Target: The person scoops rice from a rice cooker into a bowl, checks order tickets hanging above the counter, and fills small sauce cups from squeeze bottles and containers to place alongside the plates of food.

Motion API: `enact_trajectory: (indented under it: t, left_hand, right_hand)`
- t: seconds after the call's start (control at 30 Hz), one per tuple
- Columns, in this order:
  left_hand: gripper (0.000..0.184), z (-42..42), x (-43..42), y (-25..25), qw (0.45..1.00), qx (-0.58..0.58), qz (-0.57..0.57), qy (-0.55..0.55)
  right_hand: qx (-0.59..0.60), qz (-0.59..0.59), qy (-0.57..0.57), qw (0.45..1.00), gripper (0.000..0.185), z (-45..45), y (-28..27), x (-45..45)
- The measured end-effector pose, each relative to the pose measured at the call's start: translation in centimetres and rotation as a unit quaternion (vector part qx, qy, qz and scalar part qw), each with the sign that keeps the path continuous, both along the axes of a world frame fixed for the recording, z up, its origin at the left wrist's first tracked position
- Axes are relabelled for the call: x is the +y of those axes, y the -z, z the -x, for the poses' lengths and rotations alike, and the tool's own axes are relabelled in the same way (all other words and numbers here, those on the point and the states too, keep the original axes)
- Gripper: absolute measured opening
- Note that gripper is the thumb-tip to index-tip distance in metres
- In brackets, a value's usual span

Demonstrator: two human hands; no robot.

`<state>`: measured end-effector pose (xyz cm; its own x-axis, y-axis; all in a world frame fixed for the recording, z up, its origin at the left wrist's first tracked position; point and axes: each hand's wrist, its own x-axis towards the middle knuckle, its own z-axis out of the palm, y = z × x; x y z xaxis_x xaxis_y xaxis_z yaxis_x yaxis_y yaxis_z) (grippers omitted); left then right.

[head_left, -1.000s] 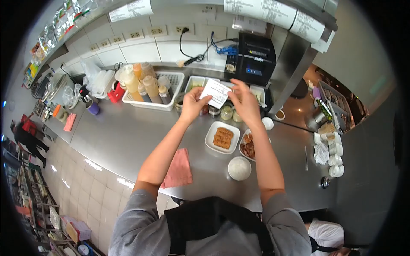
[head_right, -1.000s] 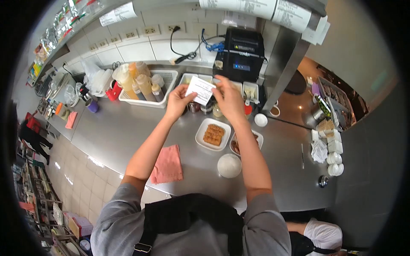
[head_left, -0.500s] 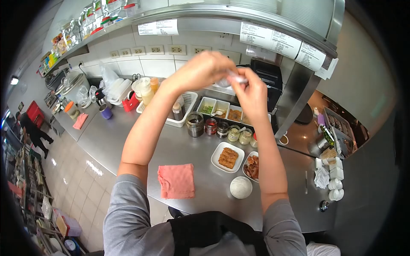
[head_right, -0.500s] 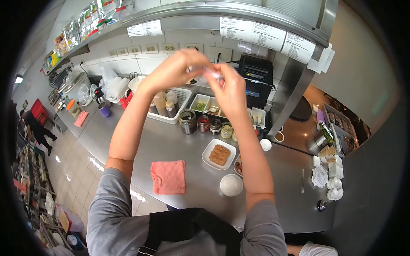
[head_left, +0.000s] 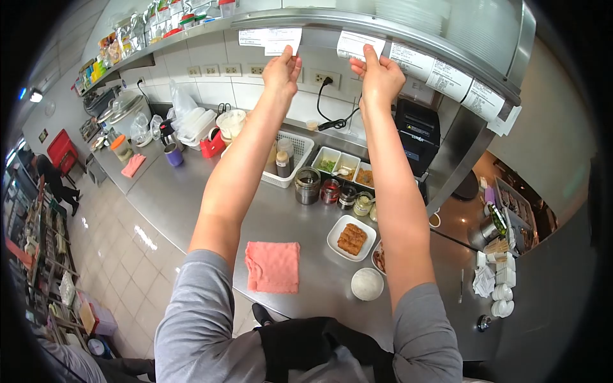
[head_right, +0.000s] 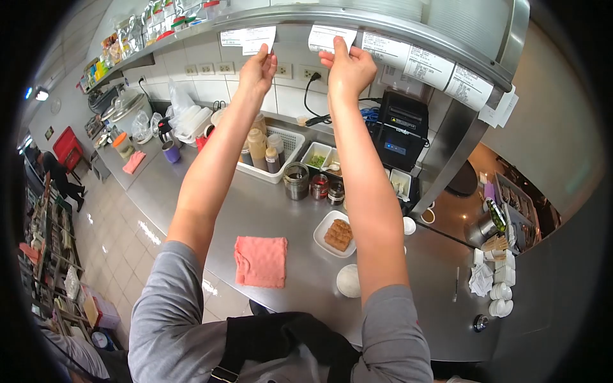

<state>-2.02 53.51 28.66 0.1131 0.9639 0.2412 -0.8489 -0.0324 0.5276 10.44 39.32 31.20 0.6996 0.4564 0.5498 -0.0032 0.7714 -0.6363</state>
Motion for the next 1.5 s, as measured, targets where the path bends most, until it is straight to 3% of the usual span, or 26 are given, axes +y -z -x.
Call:
enact_trajectory:
  t: [0.17, 0.3, 0.4, 0.5, 0.6, 0.67, 0.8, 0.9, 1.03, 1.13, 1.17, 1.27, 1.33, 1.5]
  left_hand:
    - [0.018, -3.3, -4.8, 1.7, 1.0, -0.002, -0.026, 0.01]
    - [0.019, -4.7, -6.1, 0.2, 0.999, -0.025, -0.038, 0.028]
    - [0.033, -4.8, -5.3, 0.1, 0.998, 0.018, -0.055, 0.022]
    - [0.062, -3.6, -4.5, 0.2, 0.996, 0.069, -0.032, 0.037]
    - [0.084, 0.0, -1.7, 0.0, 0.998, 0.005, 0.059, 0.005]
    - [0.083, 2.6, 2.5, 0.0, 0.997, -0.042, 0.053, -0.025]
    - [0.049, 5.1, 6.9, -0.2, 0.995, -0.053, -0.004, -0.087]
    - [0.025, 4.7, 5.1, 0.3, 0.99, -0.074, -0.017, -0.119]
    - [0.023, 2.1, 1.9, 2.3, 0.992, -0.065, -0.017, -0.103]
    - [0.03, 2.8, 3.7, 0.6, 0.993, -0.108, 0.015, -0.048]
    - [0.037, 2.9, 3.6, -0.7, 0.99, -0.101, 0.048, -0.083]
    - [0.021, 4.9, 9.3, -1.8, 0.994, -0.056, 0.013, -0.089]
    - [0.014, 4.6, 7.9, -2.8, 0.986, -0.058, 0.081, -0.136]
    - [0.02, 3.9, 6.2, -0.7, 0.989, -0.06, 0.035, -0.13]
  right_hand:
    - [0.009, -0.091, 0.002, 0.996, 0.022, 0.2, 0.3, 0.3]
    - [-0.033, -0.072, -0.006, 0.997, 0.025, -0.8, -0.3, 0.0]
    - [-0.066, -0.044, -0.002, 0.997, 0.03, -1.0, -0.8, -0.7]
    - [-0.112, -0.023, 0.009, 0.993, 0.036, -1.1, 0.7, -2.5]
    - [-0.148, 0.016, 0.028, 0.988, 0.038, -0.9, 3.8, -6.7]
    - [-0.169, 0.07, 0.025, 0.983, 0.037, -1.6, 6.6, -9.4]
    - [-0.193, 0.174, 0.008, 0.966, 0.031, -3.4, 11.3, -14.1]
    - [-0.178, 0.229, 0.038, 0.956, 0.028, -5.7, 13.8, -17.0]
    - [-0.138, 0.264, 0.072, 0.952, 0.025, -8.4, 16.5, -21.4]
    - [-0.113, 0.284, 0.098, 0.947, 0.023, -9.5, 17.4, -24.5]
    - [-0.11, 0.288, 0.105, 0.945, 0.022, -10.2, 18.0, -25.3]
    - [-0.112, 0.302, 0.121, 0.939, 0.023, -11.6, 18.7, -27.7]
    - [-0.101, 0.321, 0.149, 0.93, 0.024, -12.6, 19.3, -28.8]
    - [-0.074, 0.329, 0.189, 0.922, 0.024, -13.9, 20.3, -30.2]
